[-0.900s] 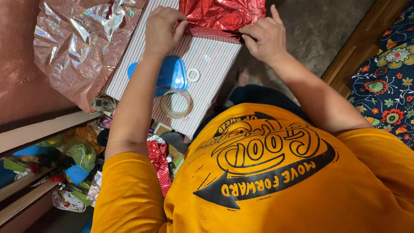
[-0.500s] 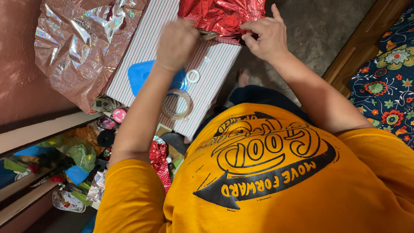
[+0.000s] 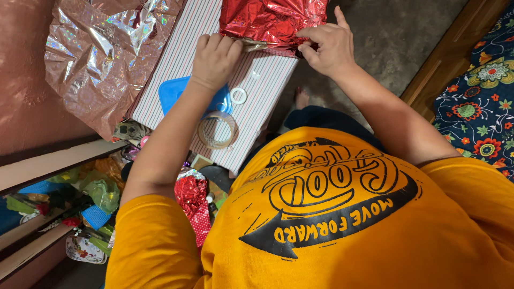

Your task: The person wraps a rectangular item in red metallic foil on a striped table. They fold the paper, apply clear tape to secure edges, and use scissors to cut tape. The wrapped item is flipped and smoothed, then placed on the table.

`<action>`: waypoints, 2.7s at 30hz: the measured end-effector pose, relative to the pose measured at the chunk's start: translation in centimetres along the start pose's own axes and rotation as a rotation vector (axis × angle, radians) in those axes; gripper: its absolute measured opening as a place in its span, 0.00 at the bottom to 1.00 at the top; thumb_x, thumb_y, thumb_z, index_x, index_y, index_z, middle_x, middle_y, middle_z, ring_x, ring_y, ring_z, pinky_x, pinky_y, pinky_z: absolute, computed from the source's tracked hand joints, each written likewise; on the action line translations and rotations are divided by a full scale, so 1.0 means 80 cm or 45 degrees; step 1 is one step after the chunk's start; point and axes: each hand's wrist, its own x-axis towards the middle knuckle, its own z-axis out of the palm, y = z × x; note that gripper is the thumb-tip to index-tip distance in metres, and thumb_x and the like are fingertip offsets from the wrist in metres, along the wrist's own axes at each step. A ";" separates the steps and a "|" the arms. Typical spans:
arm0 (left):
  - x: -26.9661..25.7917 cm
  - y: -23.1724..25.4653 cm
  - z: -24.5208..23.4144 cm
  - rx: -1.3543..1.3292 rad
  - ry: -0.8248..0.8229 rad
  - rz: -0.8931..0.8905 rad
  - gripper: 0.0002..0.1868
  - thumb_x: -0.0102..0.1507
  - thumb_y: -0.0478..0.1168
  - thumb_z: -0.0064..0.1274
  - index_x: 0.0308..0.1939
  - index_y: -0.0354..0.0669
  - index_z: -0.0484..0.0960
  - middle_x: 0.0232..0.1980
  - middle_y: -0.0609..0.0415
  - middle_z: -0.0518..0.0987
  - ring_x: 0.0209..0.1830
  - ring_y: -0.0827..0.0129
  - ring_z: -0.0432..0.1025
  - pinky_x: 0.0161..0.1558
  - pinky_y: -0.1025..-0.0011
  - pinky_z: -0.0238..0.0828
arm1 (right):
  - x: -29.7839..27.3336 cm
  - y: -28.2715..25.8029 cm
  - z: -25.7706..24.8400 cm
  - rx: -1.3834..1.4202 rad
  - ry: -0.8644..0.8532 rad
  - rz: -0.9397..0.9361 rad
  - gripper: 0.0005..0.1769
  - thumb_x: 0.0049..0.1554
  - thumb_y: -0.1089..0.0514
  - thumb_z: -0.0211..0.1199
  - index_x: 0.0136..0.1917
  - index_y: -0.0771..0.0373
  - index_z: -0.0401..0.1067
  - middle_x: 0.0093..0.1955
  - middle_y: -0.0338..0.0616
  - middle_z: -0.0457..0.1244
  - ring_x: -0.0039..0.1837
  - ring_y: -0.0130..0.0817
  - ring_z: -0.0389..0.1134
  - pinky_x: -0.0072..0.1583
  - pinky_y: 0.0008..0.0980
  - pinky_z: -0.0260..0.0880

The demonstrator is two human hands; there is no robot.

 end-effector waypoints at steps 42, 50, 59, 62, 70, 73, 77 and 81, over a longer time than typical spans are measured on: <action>0.067 -0.079 0.018 -0.922 -0.459 -0.270 0.07 0.60 0.36 0.66 0.38 0.42 0.83 0.36 0.52 0.84 0.36 0.57 0.80 0.40 0.61 0.75 | 0.021 -0.019 -0.024 -0.442 -0.113 -0.525 0.27 0.50 0.59 0.69 0.64 0.42 0.80 0.40 0.38 0.58 0.44 0.40 0.65 0.65 0.46 0.73; 0.046 -0.053 0.009 -0.568 -0.170 -0.191 0.06 0.60 0.36 0.65 0.37 0.47 0.82 0.37 0.53 0.82 0.41 0.53 0.75 0.45 0.56 0.72 | 0.031 -0.011 -0.022 -0.392 -0.181 -0.441 0.24 0.48 0.58 0.69 0.58 0.38 0.82 0.38 0.39 0.59 0.44 0.44 0.66 0.50 0.41 0.71; 0.057 0.027 0.004 -0.411 0.272 -0.970 0.12 0.52 0.35 0.68 0.32 0.44 0.79 0.36 0.45 0.73 0.38 0.49 0.68 0.40 0.54 0.65 | 0.044 -0.002 -0.025 -0.316 -0.281 -0.482 0.20 0.52 0.56 0.69 0.58 0.40 0.82 0.39 0.39 0.61 0.43 0.44 0.66 0.50 0.42 0.72; 0.065 0.057 0.023 -0.503 0.377 -1.439 0.12 0.55 0.33 0.66 0.36 0.39 0.77 0.35 0.47 0.74 0.36 0.53 0.69 0.41 0.56 0.67 | 0.054 -0.002 -0.029 -0.281 -0.349 -0.477 0.19 0.52 0.55 0.68 0.57 0.41 0.82 0.39 0.39 0.63 0.43 0.45 0.67 0.48 0.42 0.71; 0.097 0.109 0.106 -0.449 0.945 -2.180 0.05 0.61 0.32 0.59 0.40 0.39 0.81 0.40 0.49 0.83 0.39 0.63 0.78 0.44 0.65 0.75 | 0.084 0.011 -0.038 -0.088 -0.592 -0.544 0.19 0.53 0.51 0.66 0.59 0.47 0.81 0.40 0.41 0.65 0.47 0.45 0.69 0.48 0.43 0.71; 0.114 0.119 0.130 -0.248 1.135 -2.302 0.07 0.61 0.32 0.58 0.42 0.39 0.80 0.43 0.49 0.81 0.42 0.61 0.77 0.44 0.65 0.77 | 0.095 0.020 -0.042 -0.086 -0.645 -0.684 0.20 0.55 0.50 0.65 0.60 0.48 0.81 0.39 0.42 0.66 0.45 0.45 0.68 0.53 0.44 0.69; 0.146 0.117 0.161 0.100 1.289 -2.323 0.07 0.64 0.33 0.55 0.46 0.38 0.79 0.48 0.47 0.81 0.48 0.57 0.74 0.51 0.62 0.73 | 0.117 0.037 -0.043 -0.106 -0.683 -0.845 0.21 0.55 0.47 0.65 0.61 0.49 0.80 0.38 0.42 0.67 0.45 0.43 0.68 0.54 0.47 0.62; 0.160 0.125 0.165 0.197 1.309 -2.355 0.07 0.67 0.33 0.51 0.49 0.37 0.78 0.51 0.45 0.79 0.54 0.52 0.71 0.56 0.59 0.70 | 0.121 0.042 -0.036 -0.128 -0.703 -0.966 0.21 0.55 0.46 0.65 0.60 0.50 0.80 0.38 0.41 0.67 0.44 0.42 0.68 0.53 0.48 0.55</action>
